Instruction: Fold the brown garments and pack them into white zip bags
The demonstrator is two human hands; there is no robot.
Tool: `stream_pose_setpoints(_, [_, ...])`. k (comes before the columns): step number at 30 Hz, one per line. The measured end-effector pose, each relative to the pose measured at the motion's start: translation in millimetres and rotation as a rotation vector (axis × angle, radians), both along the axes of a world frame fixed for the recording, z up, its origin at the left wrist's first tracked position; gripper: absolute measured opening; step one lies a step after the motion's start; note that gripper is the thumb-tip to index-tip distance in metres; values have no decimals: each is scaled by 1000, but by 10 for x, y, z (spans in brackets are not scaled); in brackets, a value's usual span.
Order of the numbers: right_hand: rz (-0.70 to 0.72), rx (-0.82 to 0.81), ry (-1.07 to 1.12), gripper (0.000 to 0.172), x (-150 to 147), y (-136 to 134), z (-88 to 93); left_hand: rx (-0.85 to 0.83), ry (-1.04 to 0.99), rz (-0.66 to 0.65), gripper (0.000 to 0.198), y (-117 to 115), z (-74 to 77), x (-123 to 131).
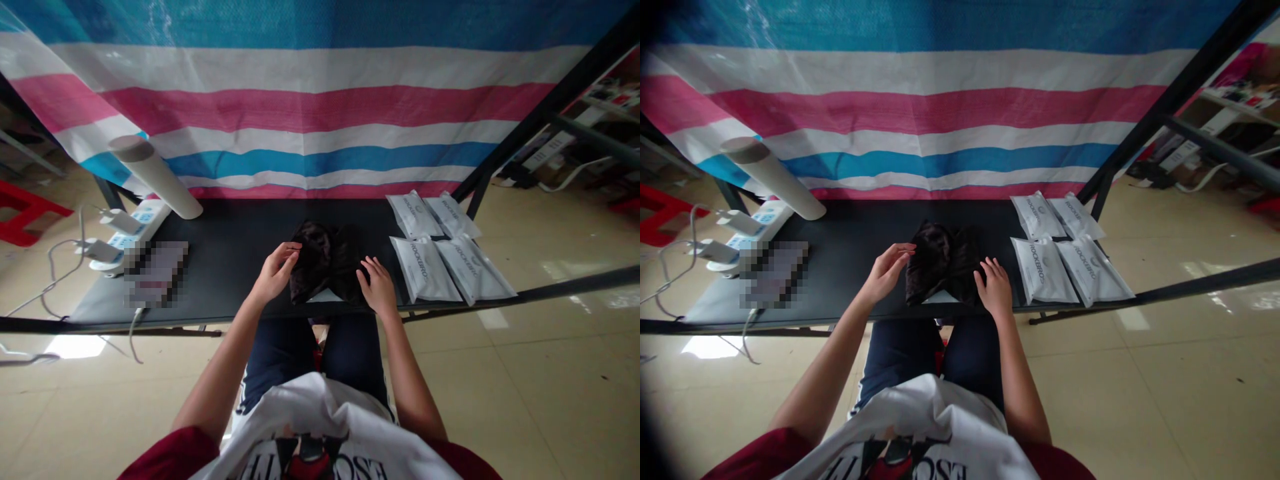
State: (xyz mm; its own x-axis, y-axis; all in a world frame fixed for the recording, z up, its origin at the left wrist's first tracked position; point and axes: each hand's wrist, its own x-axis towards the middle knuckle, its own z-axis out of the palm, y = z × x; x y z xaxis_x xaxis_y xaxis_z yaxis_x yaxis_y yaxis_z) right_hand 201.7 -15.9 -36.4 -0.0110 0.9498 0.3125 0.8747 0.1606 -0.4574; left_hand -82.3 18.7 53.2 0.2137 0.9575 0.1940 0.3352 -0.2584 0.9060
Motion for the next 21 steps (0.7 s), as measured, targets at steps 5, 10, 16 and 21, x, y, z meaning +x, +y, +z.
stream_pose_setpoints(5, [95, 28, 59, 46, -8, -70, 141, 80, 423, -176, 37, -131, -197, -171])
stream_pose_setpoints(10, [415, -99, -60, 66, 25, -315, 247, 164, 721, -300, 74, -474, -438, -341])
stream_pose_setpoints(16, [511, -147, -124, 67, 124, -625, 222, 156, 796, -355, 60, -847, -561, -603])
stream_pose_setpoints(21, [521, -164, -87, 55, 160, -692, 281, 106, 707, -357, 51, -902, -461, -693])
